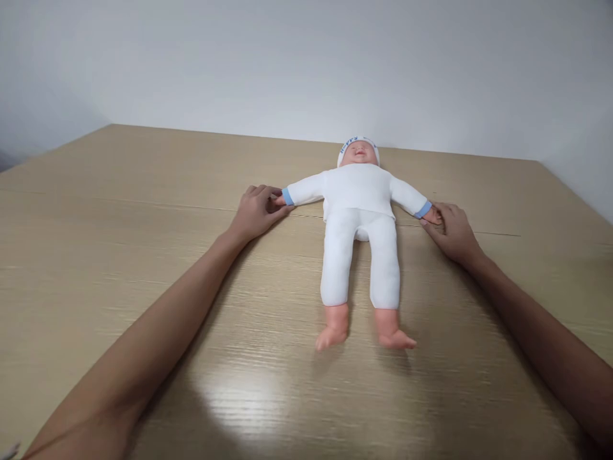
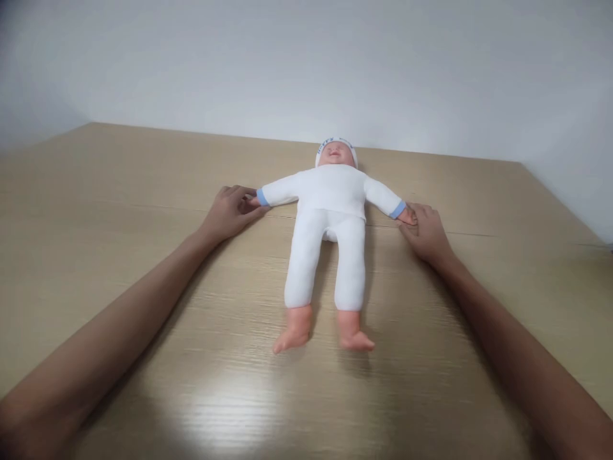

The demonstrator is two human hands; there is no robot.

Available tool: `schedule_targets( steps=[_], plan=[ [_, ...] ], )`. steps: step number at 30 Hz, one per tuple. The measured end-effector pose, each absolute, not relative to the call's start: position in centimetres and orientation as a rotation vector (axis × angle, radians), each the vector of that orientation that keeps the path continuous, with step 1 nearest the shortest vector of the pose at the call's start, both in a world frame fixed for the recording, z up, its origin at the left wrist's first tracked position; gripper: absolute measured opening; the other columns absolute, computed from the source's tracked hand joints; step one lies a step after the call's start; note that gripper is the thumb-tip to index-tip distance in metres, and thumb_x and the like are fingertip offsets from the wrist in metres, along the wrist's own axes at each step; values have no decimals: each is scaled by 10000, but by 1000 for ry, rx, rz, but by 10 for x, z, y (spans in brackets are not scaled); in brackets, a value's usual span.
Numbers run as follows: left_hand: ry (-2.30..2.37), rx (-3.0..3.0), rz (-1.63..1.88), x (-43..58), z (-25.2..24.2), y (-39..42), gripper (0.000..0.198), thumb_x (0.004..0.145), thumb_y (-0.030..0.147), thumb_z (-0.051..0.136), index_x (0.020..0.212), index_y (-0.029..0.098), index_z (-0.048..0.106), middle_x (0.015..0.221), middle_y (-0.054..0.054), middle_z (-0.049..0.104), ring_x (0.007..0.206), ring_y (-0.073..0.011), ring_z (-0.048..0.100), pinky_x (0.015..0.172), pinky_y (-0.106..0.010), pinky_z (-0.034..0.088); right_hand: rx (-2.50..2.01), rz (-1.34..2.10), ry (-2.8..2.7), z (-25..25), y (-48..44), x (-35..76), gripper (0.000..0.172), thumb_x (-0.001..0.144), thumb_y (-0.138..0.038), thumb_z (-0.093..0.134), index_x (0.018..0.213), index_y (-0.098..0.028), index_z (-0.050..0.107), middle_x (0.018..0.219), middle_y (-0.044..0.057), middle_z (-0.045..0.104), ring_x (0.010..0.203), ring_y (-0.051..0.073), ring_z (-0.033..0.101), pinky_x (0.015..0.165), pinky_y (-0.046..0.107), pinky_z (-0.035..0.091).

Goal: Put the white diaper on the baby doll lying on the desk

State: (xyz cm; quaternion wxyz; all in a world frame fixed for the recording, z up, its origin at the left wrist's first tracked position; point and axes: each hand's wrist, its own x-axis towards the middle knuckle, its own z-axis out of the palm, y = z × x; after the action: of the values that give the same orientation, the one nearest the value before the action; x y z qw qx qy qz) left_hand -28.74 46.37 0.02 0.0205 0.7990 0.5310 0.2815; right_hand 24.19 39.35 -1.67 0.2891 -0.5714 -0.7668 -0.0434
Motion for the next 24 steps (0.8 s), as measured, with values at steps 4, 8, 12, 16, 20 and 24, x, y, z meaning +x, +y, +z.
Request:
schedule_targets(
  steps=[4,8,12,16,20,24],
  plan=[
    [1654,2485,908,-296,2,450,479,1021,589,591,1219,181,744,1150,-143,781,1069,-308,653,1045,-460,475,-1592,-234,-1923,-17,370,242,501,1016,-498,559,1358,-162,702,1294,214,732,1208,406,659,1083,607,528],
    [1676,2492,902,-300,-1,448,465,1052,557,555,1221,185,777,1139,-133,801,1051,-304,662,1028,-456,474,-1620,-274,-1917,-20,361,239,449,1038,-409,534,1297,-133,774,1251,206,759,1160,382,674,1066,563,541],
    [1728,2466,891,-301,-5,450,442,1032,544,587,1181,182,793,1168,-147,803,1064,-323,663,1036,-471,475,-1656,-276,-1915,-26,365,239,504,1044,-374,507,1336,-64,776,1241,238,762,1143,377,660,1055,527,535],
    [1801,2407,834,-299,-4,443,406,1038,481,567,1214,190,789,1298,-159,779,1174,-343,631,1099,-507,447,-1666,-256,-1940,-28,363,237,560,1066,-390,463,1397,-41,750,1270,245,757,1159,378,649,1074,519,523],
    [1865,2345,807,-294,-1,422,415,1036,451,554,1262,184,776,1372,-171,741,1259,-372,586,1137,-552,422,-1715,-231,-1926,-28,350,228,616,1053,-381,441,1485,-15,683,1330,255,738,1201,394,635,1115,542,506],
    [1902,2280,820,-285,4,394,441,1030,421,566,1311,133,747,1431,-222,696,1315,-425,557,1150,-612,418,-1833,-194,-1839,-24,329,209,724,1012,-371,490,1597,54,522,1453,306,657,1316,428,591,1164,575,480]
  ],
)
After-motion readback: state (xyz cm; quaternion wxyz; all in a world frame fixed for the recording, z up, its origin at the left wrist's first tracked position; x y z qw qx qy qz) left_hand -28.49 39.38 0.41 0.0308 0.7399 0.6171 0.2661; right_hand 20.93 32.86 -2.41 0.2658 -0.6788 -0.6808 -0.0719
